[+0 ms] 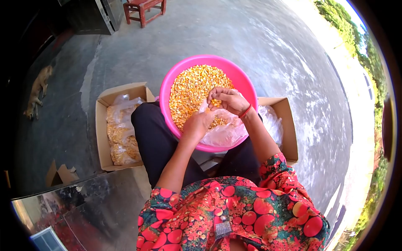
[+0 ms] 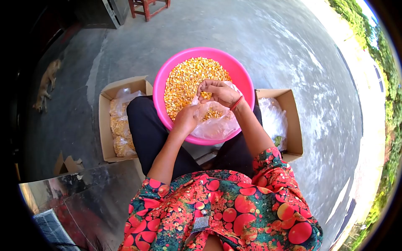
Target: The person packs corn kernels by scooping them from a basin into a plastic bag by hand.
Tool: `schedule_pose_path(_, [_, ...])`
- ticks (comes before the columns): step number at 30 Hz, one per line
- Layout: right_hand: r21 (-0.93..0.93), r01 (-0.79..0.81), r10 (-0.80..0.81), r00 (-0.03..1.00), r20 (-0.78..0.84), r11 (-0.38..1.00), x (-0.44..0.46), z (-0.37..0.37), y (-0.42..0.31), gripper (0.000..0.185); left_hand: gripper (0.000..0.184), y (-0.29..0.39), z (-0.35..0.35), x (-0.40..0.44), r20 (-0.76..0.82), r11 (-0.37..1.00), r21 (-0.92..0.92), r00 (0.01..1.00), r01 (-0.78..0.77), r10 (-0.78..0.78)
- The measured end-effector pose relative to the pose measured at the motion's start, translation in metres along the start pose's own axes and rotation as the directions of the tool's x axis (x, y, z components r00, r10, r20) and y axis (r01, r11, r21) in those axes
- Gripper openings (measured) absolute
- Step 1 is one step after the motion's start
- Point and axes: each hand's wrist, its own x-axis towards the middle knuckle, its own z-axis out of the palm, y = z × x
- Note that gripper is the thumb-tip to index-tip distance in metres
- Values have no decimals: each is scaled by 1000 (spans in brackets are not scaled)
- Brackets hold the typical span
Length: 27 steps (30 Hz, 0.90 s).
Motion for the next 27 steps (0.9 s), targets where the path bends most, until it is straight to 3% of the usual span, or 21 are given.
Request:
schedule_pose_path(2, [-210,4,3,999,33,978,-13,-10,5,14,25,-8,5,2,-69,999,9,997,-36,37])
schedule_pose_path(3, [-209,5,1,1000,31,978,-17,-12,7,14,25,-9,5,3,-142,997,21,987,-70,72])
schedule_pose_path(5, [-484,-15,62,995,81,875,-25,-16,16,18,32,-9,5,3,-169,996,13,981,-90,91])
schedule_pose_path(8, [-544,-45,97,993,68,838,-24,-18,21,19,33,-11,8,4,-198,995,21,975,-96,98])
schedule_pose_path(10, [-558,-91,119,993,15,825,-23,3,3,18,33,-6,4,2,-45,997,12,996,-73,74])
schedule_pose_path(11, [-557,-91,120,993,15,825,-16,7,4,18,33,-6,5,1,-44,997,12,996,-72,73])
schedule_pose_path(13, [-412,-19,24,1000,9,911,1,17,3,18,28,-4,6,0,81,992,44,990,-117,113])
schedule_pose_path(14, [-467,-15,-14,998,-58,884,9,25,3,15,28,-3,7,1,81,992,44,990,-116,112])
schedule_pose_path(15, [-467,-16,-13,998,-57,884,20,29,7,15,24,-2,6,2,184,989,94,978,-116,97])
schedule_pose_path(16, [-589,-27,-28,996,-85,808,33,29,12,14,23,-1,6,2,284,982,144,956,-121,76])
schedule_pose_path(17, [-697,-42,-47,993,-108,715,45,28,18,14,23,-3,8,2,282,982,144,957,-118,73])
schedule_pose_path(18, [-698,-40,-47,993,-104,715,56,24,28,14,23,-7,12,1,272,978,166,959,-127,78])
schedule_pose_path(20, [-942,-34,-198,975,-106,334,77,13,50,20,23,-13,18,2,258,973,188,963,-131,80])
schedule_pose_path(21, [-943,-31,-195,976,-101,332,83,14,57,20,24,-15,19,2,237,972,165,963,-167,125])
schedule_pose_path(23, [-993,-77,-295,950,-100,87,92,14,72,28,24,-18,22,2,213,970,139,963,-198,166])
schedule_pose_path(25, [-994,-42,-264,962,-68,106,96,21,79,31,26,-20,24,6,368,978,197,930,-72,-6])
schedule_pose_path(27, [-997,-4,-223,975,-22,83,99,33,85,33,27,-22,29,5,351,983,179,936,-53,-14])
